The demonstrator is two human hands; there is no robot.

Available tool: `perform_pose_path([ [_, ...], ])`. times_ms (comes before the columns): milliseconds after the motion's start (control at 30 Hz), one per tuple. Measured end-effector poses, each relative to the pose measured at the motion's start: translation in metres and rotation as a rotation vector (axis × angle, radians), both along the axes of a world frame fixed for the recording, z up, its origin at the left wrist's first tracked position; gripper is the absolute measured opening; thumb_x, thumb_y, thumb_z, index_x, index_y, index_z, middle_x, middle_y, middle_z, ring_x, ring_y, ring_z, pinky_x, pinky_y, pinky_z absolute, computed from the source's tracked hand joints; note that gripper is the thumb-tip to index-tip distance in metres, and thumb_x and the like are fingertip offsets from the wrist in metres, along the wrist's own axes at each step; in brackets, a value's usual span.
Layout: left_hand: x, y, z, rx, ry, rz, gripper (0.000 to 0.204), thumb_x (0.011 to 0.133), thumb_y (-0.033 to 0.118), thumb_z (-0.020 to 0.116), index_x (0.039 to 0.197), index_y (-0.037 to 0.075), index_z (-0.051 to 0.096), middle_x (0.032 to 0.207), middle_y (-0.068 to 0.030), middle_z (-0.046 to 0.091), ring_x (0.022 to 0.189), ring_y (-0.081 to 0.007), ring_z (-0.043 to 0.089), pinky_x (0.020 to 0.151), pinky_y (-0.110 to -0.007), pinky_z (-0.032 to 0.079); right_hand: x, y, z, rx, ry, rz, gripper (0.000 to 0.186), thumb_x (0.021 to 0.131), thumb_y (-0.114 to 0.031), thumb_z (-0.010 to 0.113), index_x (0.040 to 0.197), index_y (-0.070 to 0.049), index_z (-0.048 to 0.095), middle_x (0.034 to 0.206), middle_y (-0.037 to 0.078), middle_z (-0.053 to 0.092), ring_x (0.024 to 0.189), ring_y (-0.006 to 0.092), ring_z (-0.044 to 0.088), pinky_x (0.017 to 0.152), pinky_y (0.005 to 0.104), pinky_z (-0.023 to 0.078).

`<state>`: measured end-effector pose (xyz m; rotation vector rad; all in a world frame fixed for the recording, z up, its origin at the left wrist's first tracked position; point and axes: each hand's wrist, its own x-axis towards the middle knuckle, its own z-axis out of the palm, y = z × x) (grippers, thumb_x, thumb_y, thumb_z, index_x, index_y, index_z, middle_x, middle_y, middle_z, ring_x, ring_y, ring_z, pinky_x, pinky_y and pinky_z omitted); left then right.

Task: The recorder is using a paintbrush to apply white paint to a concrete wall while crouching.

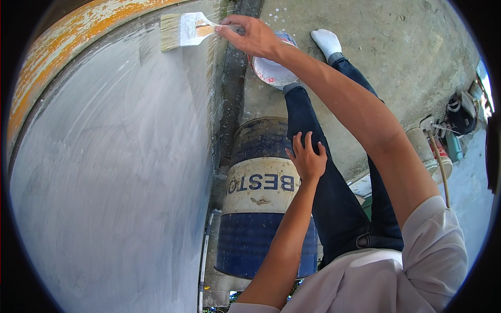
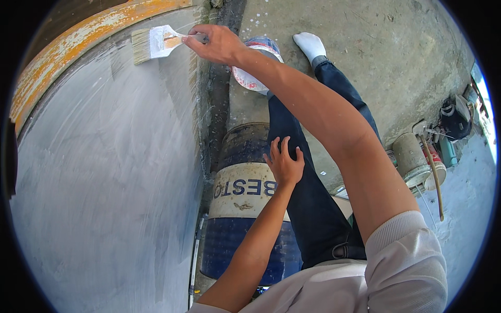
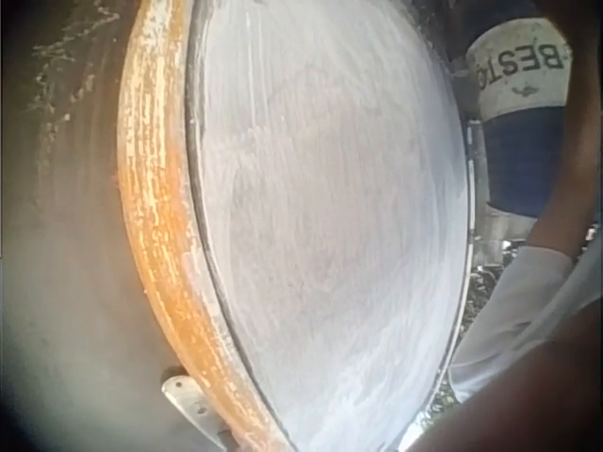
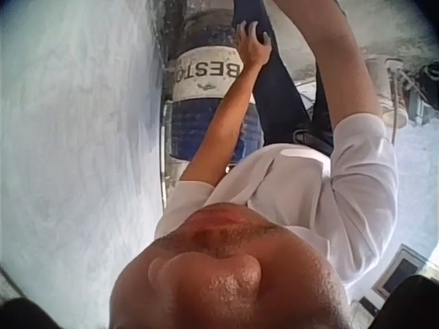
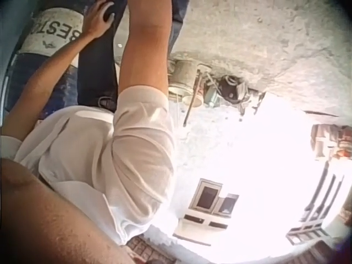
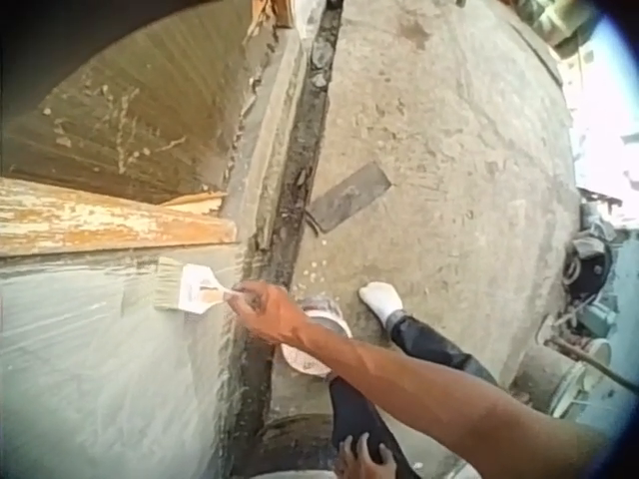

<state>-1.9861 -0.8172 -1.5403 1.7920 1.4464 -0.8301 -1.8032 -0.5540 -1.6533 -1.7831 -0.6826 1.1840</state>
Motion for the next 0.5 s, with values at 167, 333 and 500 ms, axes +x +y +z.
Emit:
perform_pose_path([
  [167,-0.004,0.012,0.000,-0.019,0.001,-0.006,0.047,0.092,0.032,0.061,0.136,0.018,0.052,0.147,-0.0129,0.042,0.142,-0.0327,0.037,0.115,-0.065,0.022,0.007,0.001,-0.026,-0.109,-0.106,-0.011,0.044,0.094,-0.052,0.058,0.112,-0.014,0.071,0.088,0.015,0.072,0.081,0.0327,0.069,0.078,0.0405,0.053],
  [333,-0.005,0.024,0.001,-0.032,0.021,-0.030,0.047,0.092,0.032,0.061,0.136,0.019,0.053,0.147,-0.0116,0.041,0.141,-0.0307,0.037,0.117,-0.063,0.020,0.012,0.005,-0.037,-0.211,-0.192,-0.013,0.042,0.094,-0.049,0.057,0.112,-0.014,0.071,0.089,0.018,0.072,0.087,0.0397,0.069,0.082,0.0437,0.054],
  [500,-0.003,0.032,0.001,-0.052,0.016,-0.054,0.046,0.091,0.031,0.061,0.134,0.018,0.055,0.146,-0.0114,0.042,0.142,-0.0311,0.037,0.117,-0.062,0.021,0.015,0.011,-0.040,-0.333,-0.211,0.000,0.039,0.095,-0.044,0.054,0.116,-0.014,0.068,0.102,0.017,0.072,0.097,0.0386,0.068,0.088,0.0481,0.053],
])
